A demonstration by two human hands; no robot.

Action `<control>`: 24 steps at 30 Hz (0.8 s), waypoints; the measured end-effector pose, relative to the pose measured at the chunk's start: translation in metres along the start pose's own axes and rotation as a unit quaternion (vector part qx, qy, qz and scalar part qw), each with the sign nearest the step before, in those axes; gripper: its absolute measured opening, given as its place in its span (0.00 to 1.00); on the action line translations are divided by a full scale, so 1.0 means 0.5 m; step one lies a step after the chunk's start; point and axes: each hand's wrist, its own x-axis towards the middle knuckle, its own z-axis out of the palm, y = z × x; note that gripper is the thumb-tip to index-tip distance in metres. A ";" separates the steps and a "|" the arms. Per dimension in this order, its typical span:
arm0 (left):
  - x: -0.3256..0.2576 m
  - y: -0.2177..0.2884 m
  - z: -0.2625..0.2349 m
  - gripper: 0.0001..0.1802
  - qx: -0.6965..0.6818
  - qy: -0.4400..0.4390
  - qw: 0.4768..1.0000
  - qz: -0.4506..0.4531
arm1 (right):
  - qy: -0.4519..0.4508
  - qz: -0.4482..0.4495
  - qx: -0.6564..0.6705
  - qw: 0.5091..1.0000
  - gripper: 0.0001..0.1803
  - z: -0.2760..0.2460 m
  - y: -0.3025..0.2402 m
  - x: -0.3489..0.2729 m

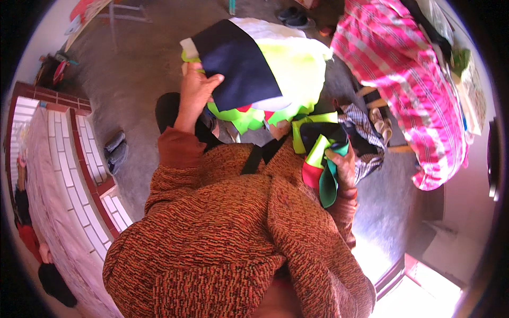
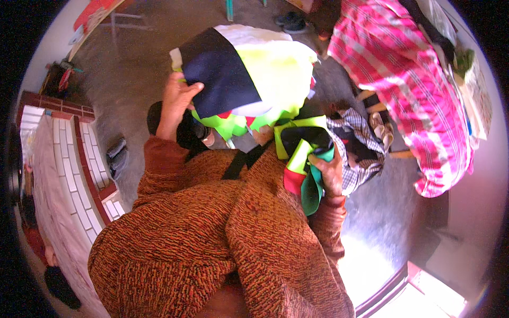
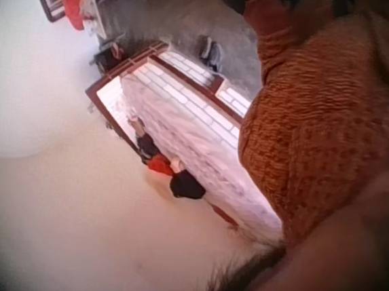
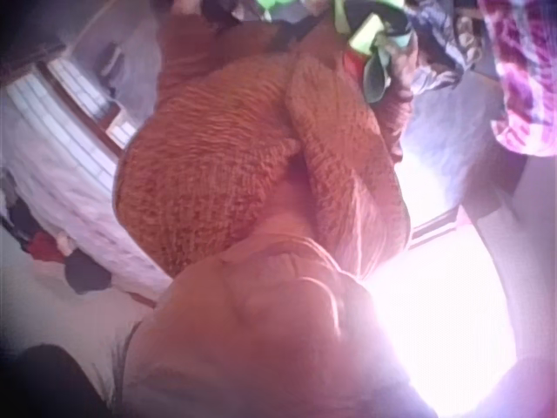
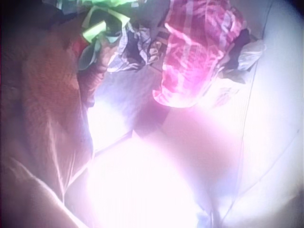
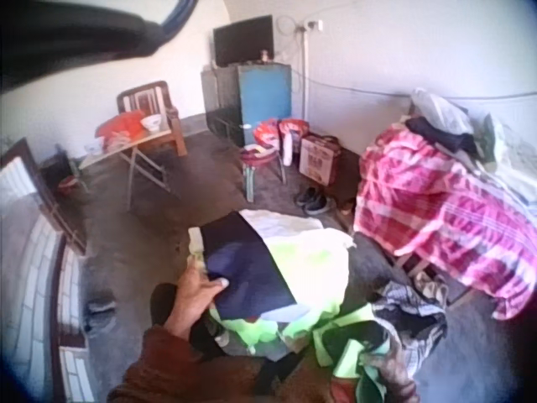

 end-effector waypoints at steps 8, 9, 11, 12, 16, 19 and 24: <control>-0.100 0.087 0.091 0.14 -0.020 -0.016 0.964 0.265 | 0.015 0.005 0.068 0.998 0.35 -0.010 0.022 -0.004; -0.107 0.081 0.111 0.12 -0.018 -0.105 0.955 0.277 | 0.018 0.004 0.077 0.997 0.35 -0.009 0.025 -0.005; -0.141 0.070 0.167 0.12 -0.008 -0.193 0.936 0.295 | 0.011 0.004 0.077 0.997 0.35 -0.012 0.026 -0.006; -0.159 0.070 0.195 0.14 -0.021 -0.231 0.928 0.292 | 0.010 0.000 0.072 0.997 0.35 -0.011 0.024 -0.007; -0.189 0.022 0.268 0.26 0.068 -0.232 0.905 0.350 | 0.010 0.001 0.055 0.998 0.34 -0.009 0.024 -0.013; -0.178 0.001 0.290 0.23 0.057 -0.257 0.913 0.310 | 0.014 0.002 0.036 0.999 0.34 -0.015 0.029 -0.014; -0.190 -0.011 0.304 0.15 0.022 -0.228 0.925 0.303 | 0.057 0.034 -0.001 0.998 0.26 -0.028 0.048 -0.017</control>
